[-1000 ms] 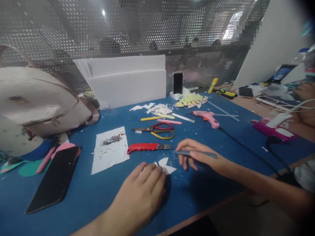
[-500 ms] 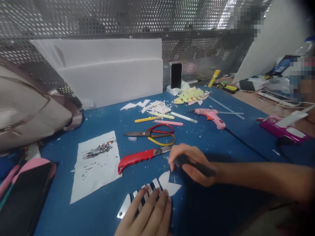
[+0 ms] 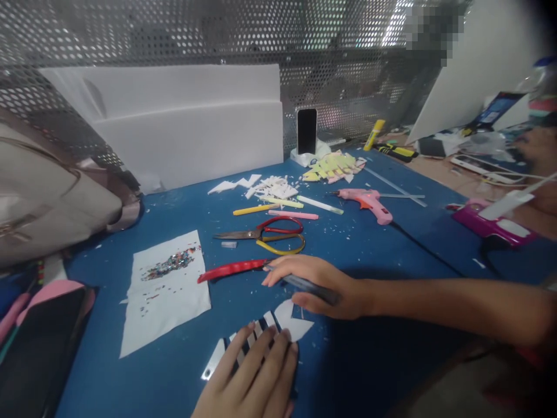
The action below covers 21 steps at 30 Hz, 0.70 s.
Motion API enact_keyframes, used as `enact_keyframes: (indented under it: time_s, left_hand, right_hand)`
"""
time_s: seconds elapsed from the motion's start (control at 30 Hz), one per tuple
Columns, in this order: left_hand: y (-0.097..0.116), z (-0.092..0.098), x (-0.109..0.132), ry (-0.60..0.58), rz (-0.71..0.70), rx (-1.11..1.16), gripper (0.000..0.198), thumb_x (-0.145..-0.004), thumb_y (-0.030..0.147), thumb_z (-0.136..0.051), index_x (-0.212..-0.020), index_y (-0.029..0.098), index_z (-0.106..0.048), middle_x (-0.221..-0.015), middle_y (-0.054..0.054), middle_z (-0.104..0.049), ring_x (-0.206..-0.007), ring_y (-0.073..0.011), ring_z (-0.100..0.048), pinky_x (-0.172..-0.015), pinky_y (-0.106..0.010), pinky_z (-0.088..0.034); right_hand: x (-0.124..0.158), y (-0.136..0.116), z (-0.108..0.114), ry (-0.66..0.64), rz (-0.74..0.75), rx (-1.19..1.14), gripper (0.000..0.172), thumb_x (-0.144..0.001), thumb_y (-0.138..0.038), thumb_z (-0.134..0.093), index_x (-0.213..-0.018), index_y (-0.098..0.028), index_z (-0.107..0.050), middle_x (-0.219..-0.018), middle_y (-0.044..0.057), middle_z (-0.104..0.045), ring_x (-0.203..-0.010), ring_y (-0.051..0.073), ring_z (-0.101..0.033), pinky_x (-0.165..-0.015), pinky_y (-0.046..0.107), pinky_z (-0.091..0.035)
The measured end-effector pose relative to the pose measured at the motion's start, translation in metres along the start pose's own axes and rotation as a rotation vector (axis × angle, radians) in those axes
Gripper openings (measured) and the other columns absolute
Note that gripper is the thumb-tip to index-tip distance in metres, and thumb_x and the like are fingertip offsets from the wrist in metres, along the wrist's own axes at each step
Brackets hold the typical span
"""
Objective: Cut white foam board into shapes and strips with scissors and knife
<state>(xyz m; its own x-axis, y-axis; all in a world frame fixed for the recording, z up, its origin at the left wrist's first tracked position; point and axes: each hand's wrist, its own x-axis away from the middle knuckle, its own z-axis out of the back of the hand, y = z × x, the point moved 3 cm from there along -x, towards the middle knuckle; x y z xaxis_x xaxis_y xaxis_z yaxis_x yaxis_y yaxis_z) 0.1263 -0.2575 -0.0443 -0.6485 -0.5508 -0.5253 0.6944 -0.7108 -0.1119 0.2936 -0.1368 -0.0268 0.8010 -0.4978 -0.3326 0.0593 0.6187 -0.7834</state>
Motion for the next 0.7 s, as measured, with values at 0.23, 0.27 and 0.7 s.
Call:
enact_keyframes:
  time_s: [0.23, 0.27, 0.7]
  left_hand:
    - [0.003, 0.0, 0.0, 0.001, 0.023, 0.007, 0.028, -0.092, 0.031, -0.057, -0.113, 0.018, -0.07, -0.114, 0.0, -0.074, -0.107, -0.0195, -0.062, -0.121, -0.041, -0.014]
    - [0.003, 0.0, 0.0, 0.001, 0.024, 0.005, 0.028, -0.092, 0.03, -0.057, -0.114, 0.018, -0.07, -0.114, 0.0, -0.074, -0.108, -0.0197, -0.062, -0.121, -0.041, -0.015]
    - [-0.001, 0.001, -0.009, 0.002, 0.015, -0.033, 0.03, -0.099, 0.027, -0.045, -0.107, 0.018, -0.072, -0.106, 0.003, -0.077, -0.105, -0.0172, -0.059, -0.123, -0.04, -0.011]
  right_hand:
    - [0.006, 0.002, -0.003, 0.02, -0.117, -0.359, 0.035, -0.099, -0.038, -0.04, -0.12, -0.013, -0.05, -0.104, 0.01, -0.056, -0.087, 0.016, -0.057, -0.071, 0.027, -0.047]
    - [0.006, 0.001, -0.003, 0.013, -0.117, -0.333, 0.032, -0.098, -0.039, -0.042, -0.112, -0.013, -0.053, -0.1, 0.008, -0.056, -0.081, 0.014, -0.055, -0.069, 0.026, -0.045]
    - [0.006, 0.01, -0.005, 0.013, -0.329, -0.232, 0.018, -0.097, -0.026, -0.044, -0.083, -0.016, -0.05, -0.066, -0.003, -0.053, -0.057, 0.008, -0.051, -0.055, 0.019, -0.038]
